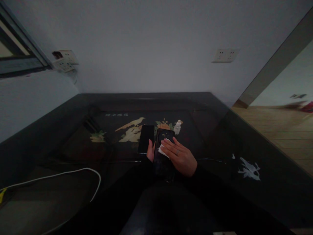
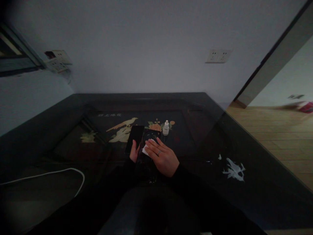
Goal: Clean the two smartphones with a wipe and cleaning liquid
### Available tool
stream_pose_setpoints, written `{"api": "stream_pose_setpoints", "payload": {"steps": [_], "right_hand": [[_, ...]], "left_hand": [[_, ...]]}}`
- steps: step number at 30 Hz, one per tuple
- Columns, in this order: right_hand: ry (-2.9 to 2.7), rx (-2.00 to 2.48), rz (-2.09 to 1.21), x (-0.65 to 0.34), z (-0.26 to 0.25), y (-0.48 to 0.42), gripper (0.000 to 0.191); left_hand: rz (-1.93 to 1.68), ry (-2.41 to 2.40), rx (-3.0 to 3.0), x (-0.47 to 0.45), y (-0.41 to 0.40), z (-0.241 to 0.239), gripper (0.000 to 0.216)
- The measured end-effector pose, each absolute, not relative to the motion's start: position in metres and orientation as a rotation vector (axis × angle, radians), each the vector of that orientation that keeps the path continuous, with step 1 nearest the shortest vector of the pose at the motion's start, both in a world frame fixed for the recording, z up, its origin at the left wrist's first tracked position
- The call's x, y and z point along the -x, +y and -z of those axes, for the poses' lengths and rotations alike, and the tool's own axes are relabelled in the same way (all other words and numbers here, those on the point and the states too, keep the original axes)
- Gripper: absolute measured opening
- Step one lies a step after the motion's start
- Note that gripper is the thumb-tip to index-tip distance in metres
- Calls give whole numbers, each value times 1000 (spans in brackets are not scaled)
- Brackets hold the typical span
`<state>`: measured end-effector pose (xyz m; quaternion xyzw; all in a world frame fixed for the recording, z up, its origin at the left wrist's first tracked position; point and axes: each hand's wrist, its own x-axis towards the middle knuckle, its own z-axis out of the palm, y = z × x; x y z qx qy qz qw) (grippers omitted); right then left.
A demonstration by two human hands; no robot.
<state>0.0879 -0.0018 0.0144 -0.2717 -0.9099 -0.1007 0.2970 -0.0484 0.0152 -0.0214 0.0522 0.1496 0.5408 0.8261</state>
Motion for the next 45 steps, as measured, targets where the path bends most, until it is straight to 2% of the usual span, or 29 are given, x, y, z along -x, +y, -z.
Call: {"api": "stream_pose_setpoints", "payload": {"steps": [5, 10, 16, 25, 29, 39, 42, 45], "right_hand": [[-2375, 773, 201, -123, -8, 6, 40], [-2019, 964, -71, -137, -29, 23, 50], [-2067, 789, -441, -104, -55, 35, 45], [-1985, 815, -774, -112, -45, 47, 33], [-1925, 851, -733, -120, -38, 37, 32], [-2188, 804, -262, -116, -12, 4, 55], [-2233, 739, -269, -114, -11, -4, 54], [-2219, 670, -430, -119, -17, -10, 49]], "left_hand": [[-1052, 278, -228, 56, 14, 14, 71], [-917, 246, -319, 59, 9, 11, 79], [-840, 270, -407, 57, 5, 8, 75], [-789, 213, -441, 57, 8, 18, 78], [-785, 193, -423, 60, 9, 21, 79], [-1014, 262, -286, 54, 17, 22, 75], [-1076, 259, -238, 53, 18, 25, 73], [-1018, 284, -255, 58, 17, 26, 67]]}}
